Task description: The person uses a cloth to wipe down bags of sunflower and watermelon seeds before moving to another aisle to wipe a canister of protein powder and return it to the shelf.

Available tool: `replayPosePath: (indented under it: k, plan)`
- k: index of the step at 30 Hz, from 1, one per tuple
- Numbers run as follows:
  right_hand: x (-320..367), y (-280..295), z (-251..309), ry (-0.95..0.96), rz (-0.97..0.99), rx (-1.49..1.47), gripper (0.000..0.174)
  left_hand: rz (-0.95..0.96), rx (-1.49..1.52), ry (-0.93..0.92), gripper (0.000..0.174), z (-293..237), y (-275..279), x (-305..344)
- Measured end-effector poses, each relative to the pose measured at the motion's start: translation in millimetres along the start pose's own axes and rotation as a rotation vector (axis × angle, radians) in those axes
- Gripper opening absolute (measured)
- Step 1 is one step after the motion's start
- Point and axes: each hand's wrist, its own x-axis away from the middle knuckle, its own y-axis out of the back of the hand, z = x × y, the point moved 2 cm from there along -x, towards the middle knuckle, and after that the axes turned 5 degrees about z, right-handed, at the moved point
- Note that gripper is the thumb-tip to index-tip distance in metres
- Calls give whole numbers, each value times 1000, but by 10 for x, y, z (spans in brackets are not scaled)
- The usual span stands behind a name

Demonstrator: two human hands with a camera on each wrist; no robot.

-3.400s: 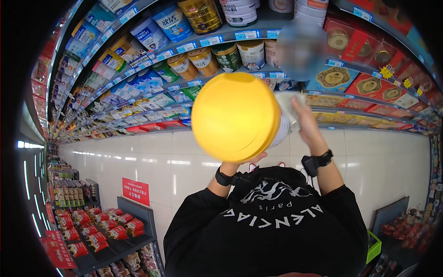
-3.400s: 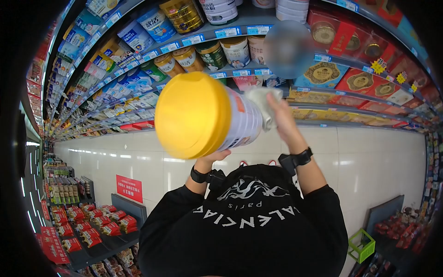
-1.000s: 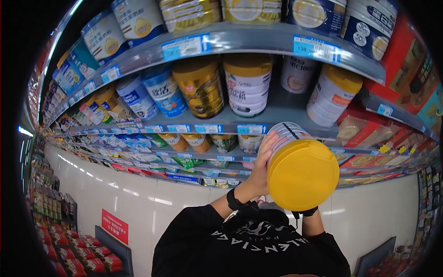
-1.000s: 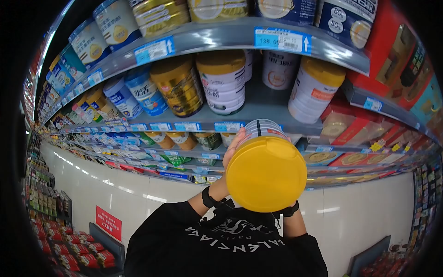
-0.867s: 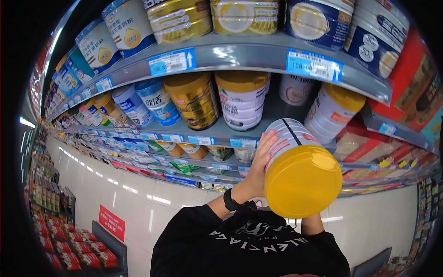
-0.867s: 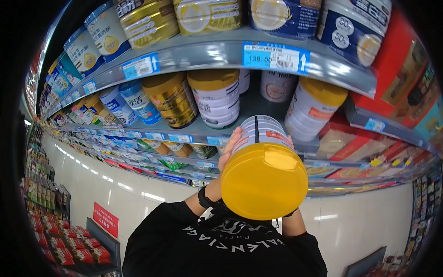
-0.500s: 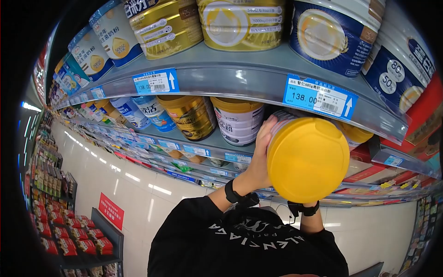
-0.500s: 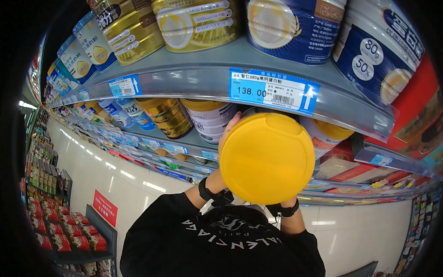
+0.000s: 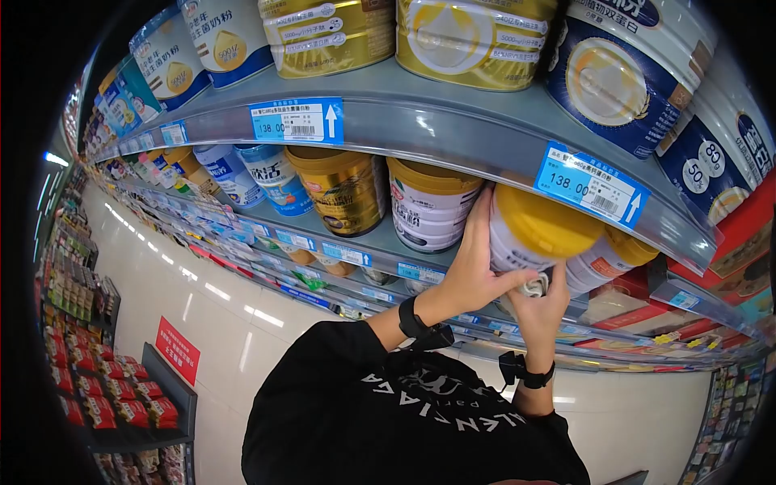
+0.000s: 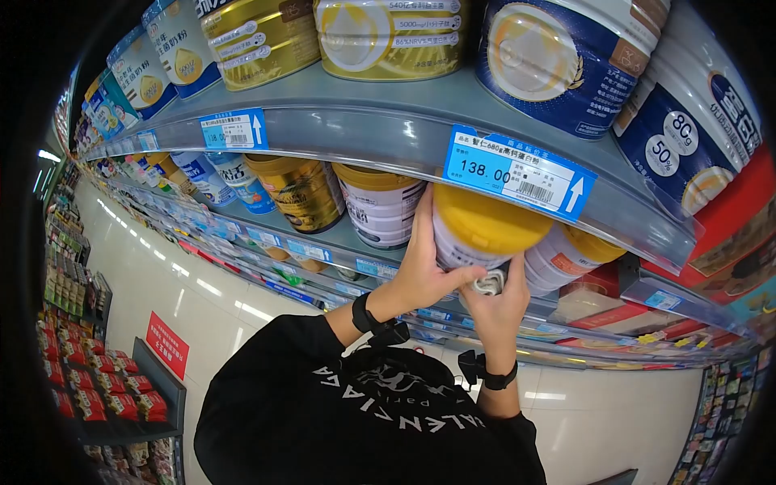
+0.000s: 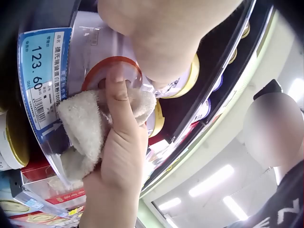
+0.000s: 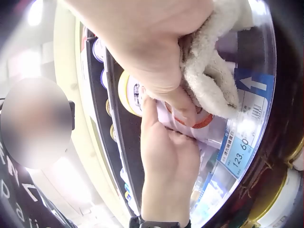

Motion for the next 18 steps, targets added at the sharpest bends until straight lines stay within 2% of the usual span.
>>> replayPosePath:
  k: [3, 7, 10, 13, 15, 18]
  plan:
    - [7, -52, -35, 131, -119, 196, 93, 1, -61, -19, 112, 43, 3, 5]
    - [36, -87, -34, 145, -135, 163, 95, -103, -9, -9, 85, -96, 76, 61]
    - [64, -122, -29, 204, -169, 189, 95, -77, -246, -320, 52, -96, 241, 230]
    - [120, -148, 6, 267, -226, 269, 90, -168, -301, -319, 25, -185, 584, 285]
    - [157, -175, 68, 384, -297, 400, 84, -248, -438, -335, 34, -136, 818, 282]
    - [277, -225, -22, 569, -359, 352, 71, -342, -587, -265, 49, -150, 1030, 208]
